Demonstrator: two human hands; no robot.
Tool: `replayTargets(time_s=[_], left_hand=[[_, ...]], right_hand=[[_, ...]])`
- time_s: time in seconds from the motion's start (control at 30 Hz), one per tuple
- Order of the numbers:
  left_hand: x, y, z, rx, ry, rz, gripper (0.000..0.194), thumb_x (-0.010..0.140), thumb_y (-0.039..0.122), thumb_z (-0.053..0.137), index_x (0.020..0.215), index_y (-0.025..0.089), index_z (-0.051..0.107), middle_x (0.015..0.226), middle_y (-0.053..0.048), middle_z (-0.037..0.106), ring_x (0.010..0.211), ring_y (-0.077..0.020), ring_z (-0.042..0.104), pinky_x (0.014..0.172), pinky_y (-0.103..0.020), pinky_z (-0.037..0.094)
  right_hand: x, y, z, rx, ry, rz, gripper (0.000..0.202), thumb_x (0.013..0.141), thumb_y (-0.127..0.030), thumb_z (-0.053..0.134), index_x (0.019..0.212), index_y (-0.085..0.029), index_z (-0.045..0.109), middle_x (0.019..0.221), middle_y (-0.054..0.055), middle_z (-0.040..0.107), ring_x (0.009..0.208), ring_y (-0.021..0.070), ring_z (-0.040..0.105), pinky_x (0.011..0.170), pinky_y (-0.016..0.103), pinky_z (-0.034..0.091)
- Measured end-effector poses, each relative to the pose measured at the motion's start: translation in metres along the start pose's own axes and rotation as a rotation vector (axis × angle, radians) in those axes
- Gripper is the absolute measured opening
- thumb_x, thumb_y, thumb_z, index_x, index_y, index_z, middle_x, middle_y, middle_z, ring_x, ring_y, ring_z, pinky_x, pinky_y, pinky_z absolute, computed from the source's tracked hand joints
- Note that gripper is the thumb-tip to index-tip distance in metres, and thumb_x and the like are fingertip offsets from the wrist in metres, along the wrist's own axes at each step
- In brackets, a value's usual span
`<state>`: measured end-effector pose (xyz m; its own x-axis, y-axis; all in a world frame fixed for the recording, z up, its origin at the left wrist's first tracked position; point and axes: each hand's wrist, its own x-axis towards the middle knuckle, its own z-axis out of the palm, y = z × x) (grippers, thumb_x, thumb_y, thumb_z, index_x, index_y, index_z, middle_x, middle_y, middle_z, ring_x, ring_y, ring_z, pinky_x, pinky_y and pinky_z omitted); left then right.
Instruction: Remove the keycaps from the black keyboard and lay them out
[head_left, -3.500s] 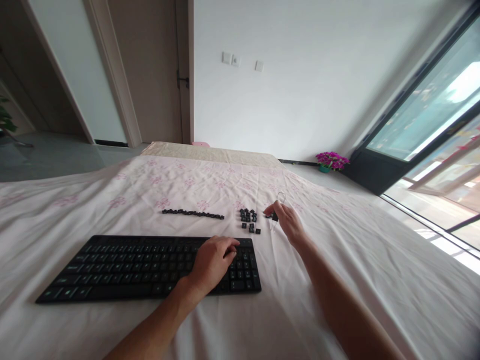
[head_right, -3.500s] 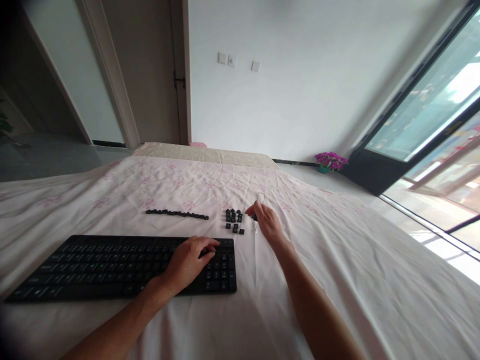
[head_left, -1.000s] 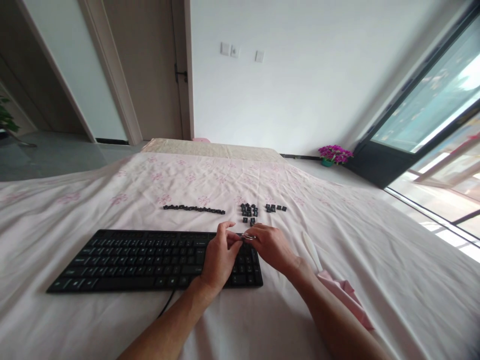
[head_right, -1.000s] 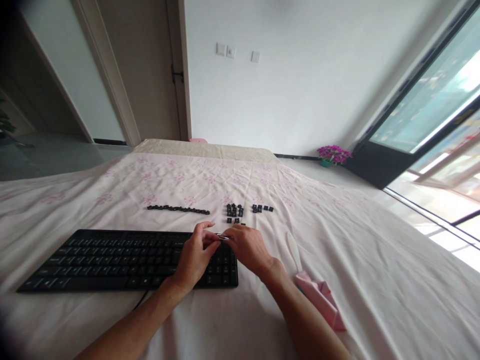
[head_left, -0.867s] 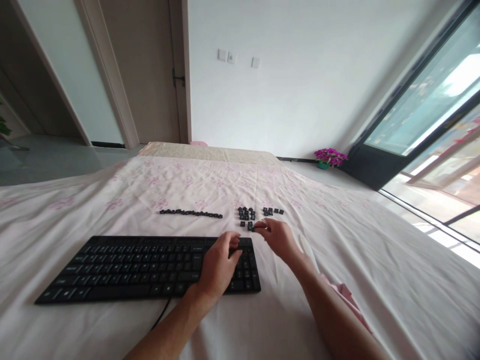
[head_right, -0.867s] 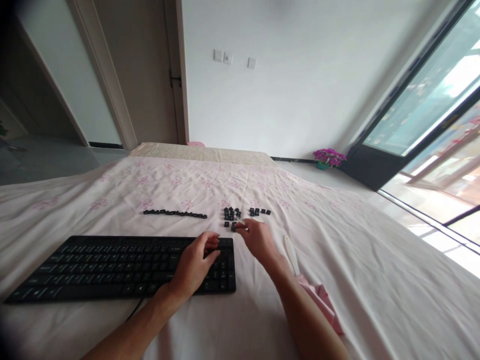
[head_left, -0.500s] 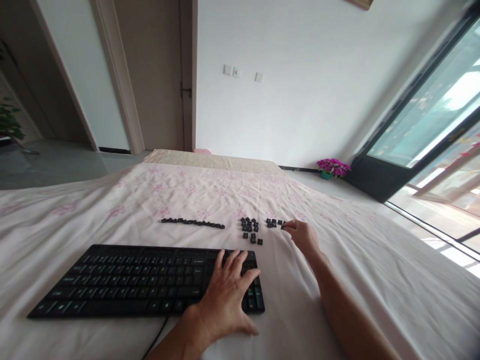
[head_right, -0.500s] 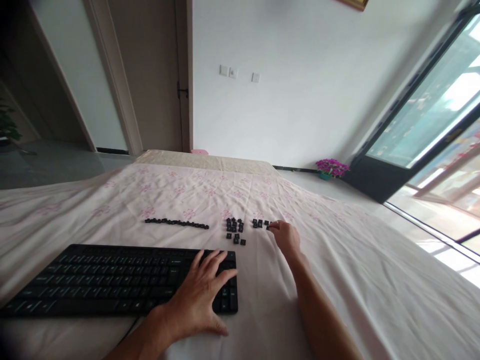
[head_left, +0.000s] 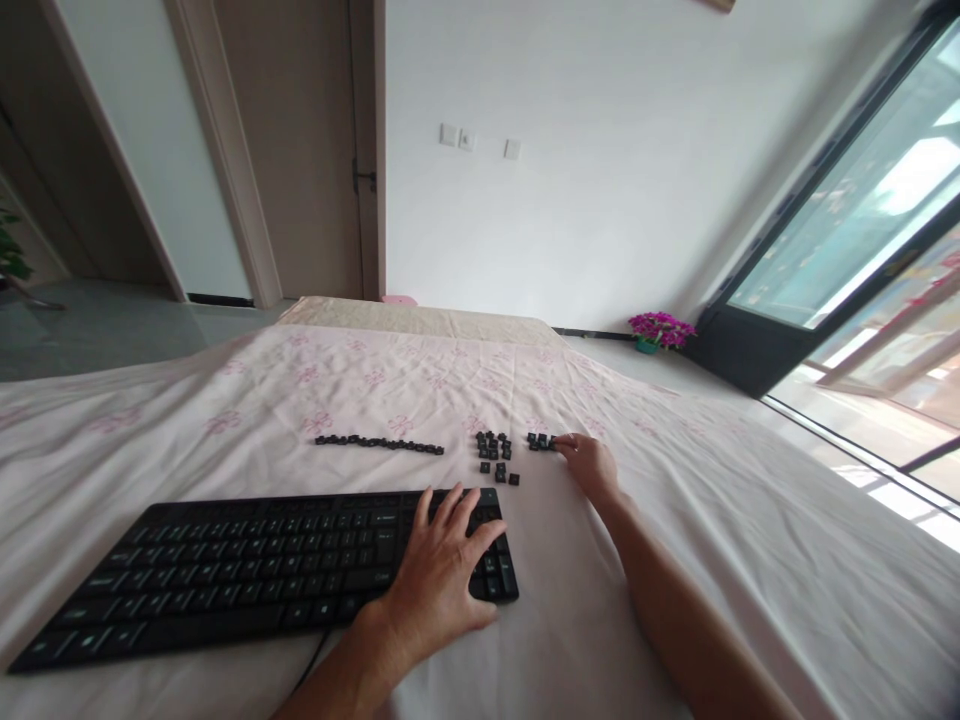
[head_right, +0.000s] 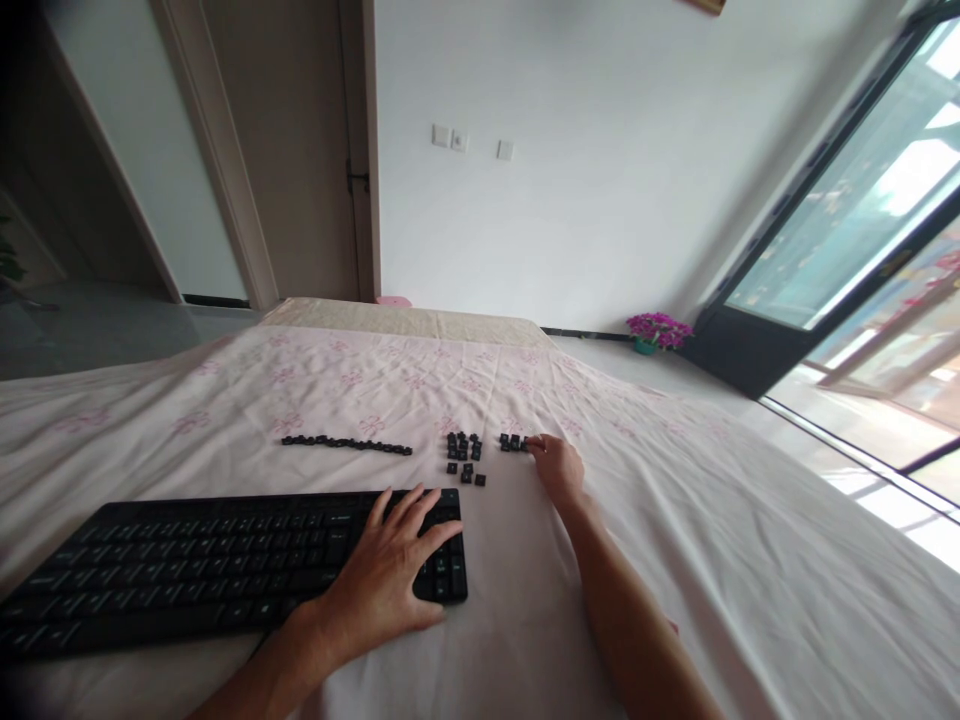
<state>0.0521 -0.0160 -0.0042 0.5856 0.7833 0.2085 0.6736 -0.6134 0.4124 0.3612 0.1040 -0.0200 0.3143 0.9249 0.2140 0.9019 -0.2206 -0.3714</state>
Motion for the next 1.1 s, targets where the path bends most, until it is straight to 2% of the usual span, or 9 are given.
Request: replayTargets(time_s=[0.13, 0.23, 0.3, 0.37, 0.43, 0.53, 0.67, 0.8, 1.1], left_hand=[[0.000, -0.005, 0.000, -0.002, -0.006, 0.001, 0.081, 0.057, 0.052, 0.077, 0.130, 0.037, 0.047, 0.148, -0.008, 0.035, 0.139, -0.0329, 0.024, 0.112, -0.059, 0.006], [0.001, -0.008, -0.002, -0.042, -0.015, 0.003, 0.089, 0.052, 0.062, 0.077, 0.130, 0.034, 0.048, 0.147, -0.010, 0.037, 0.138, -0.0344, 0.026, 0.112, -0.059, 0.008], [0.001, -0.008, -0.004, -0.080, -0.001, -0.003, 0.086, 0.055, 0.067, 0.072, 0.129, 0.031, 0.050, 0.145, -0.010, 0.040, 0.137, -0.0339, 0.028, 0.113, -0.058, 0.010], [0.002, -0.008, -0.005, -0.111, 0.044, -0.032, 0.075, 0.064, 0.064, 0.069, 0.127, 0.028, 0.052, 0.142, -0.009, 0.044, 0.136, -0.0316, 0.031, 0.114, -0.055, 0.012], [0.002, -0.007, -0.005, -0.136, 0.085, -0.069, 0.063, 0.070, 0.057, 0.069, 0.123, 0.026, 0.055, 0.140, -0.008, 0.048, 0.134, -0.0294, 0.035, 0.114, -0.052, 0.014], [0.003, -0.005, -0.004, -0.161, 0.103, -0.106, 0.054, 0.070, 0.047, 0.073, 0.117, 0.025, 0.059, 0.138, -0.007, 0.050, 0.132, -0.0278, 0.038, 0.114, -0.050, 0.016], [0.004, -0.005, -0.002, -0.180, 0.128, -0.129, 0.056, 0.066, 0.042, 0.077, 0.117, 0.025, 0.059, 0.137, -0.006, 0.051, 0.131, -0.0271, 0.040, 0.114, -0.049, 0.015], [0.005, -0.005, -0.001, -0.189, 0.143, -0.136, 0.057, 0.064, 0.040, 0.079, 0.116, 0.026, 0.060, 0.135, -0.006, 0.053, 0.130, -0.0263, 0.041, 0.114, -0.048, 0.015], [0.005, -0.003, -0.002, -0.207, 0.170, -0.149, 0.051, 0.067, 0.039, 0.078, 0.114, 0.026, 0.061, 0.132, -0.005, 0.055, 0.127, -0.0262, 0.044, 0.113, -0.048, 0.018]], right_hand=[[-0.005, -0.009, -0.007, -0.022, 0.044, -0.023, 0.028, 0.083, -0.041, 0.053, 0.098, -0.028, 0.073, 0.097, 0.004, 0.073, 0.090, 0.0226, 0.064, 0.069, 0.027, 0.042], [-0.018, -0.029, -0.023, 0.077, 0.109, -0.074, 0.041, 0.089, -0.048, 0.044, 0.089, -0.019, 0.073, 0.090, 0.009, 0.072, 0.083, 0.0225, 0.064, 0.069, 0.028, 0.043], [-0.033, -0.050, -0.037, 0.327, 0.030, -0.172, 0.054, 0.094, -0.051, 0.030, 0.094, -0.016, 0.071, 0.085, 0.009, 0.071, 0.073, 0.0189, 0.064, 0.066, 0.027, 0.045], [-0.050, -0.073, -0.050, 0.502, -0.088, -0.342, 0.057, 0.097, -0.050, 0.022, 0.096, -0.017, 0.070, 0.091, 0.008, 0.071, 0.083, 0.0185, 0.064, 0.074, 0.028, 0.047], [-0.069, -0.093, -0.059, 0.518, -0.168, -0.495, 0.056, 0.098, -0.048, 0.022, 0.094, -0.021, 0.071, 0.093, 0.005, 0.070, 0.090, 0.0181, 0.062, 0.083, 0.029, 0.045], [-0.089, -0.111, -0.061, 0.553, -0.277, -0.530, 0.054, 0.097, -0.049, 0.025, 0.092, -0.020, 0.071, 0.084, 0.004, 0.068, 0.071, 0.0142, 0.060, 0.067, 0.025, 0.048], [-0.100, -0.112, -0.053, 0.742, -0.406, -0.517, 0.048, 0.094, -0.049, 0.037, 0.080, -0.015, 0.068, 0.090, 0.007, 0.067, 0.055, 0.0095, 0.056, 0.052, 0.022, 0.046], [-0.103, -0.110, -0.050, 0.767, -0.498, -0.486, 0.041, 0.092, -0.045, 0.043, 0.079, -0.015, 0.067, 0.079, 0.005, 0.067, 0.053, 0.0093, 0.056, 0.046, 0.020, 0.041], [-0.102, -0.108, -0.047, 0.656, -0.437, -0.585, 0.032, 0.087, -0.040, 0.054, 0.070, -0.017, 0.068, 0.065, 0.003, 0.064, 0.058, 0.0118, 0.055, 0.053, 0.021, 0.043]])
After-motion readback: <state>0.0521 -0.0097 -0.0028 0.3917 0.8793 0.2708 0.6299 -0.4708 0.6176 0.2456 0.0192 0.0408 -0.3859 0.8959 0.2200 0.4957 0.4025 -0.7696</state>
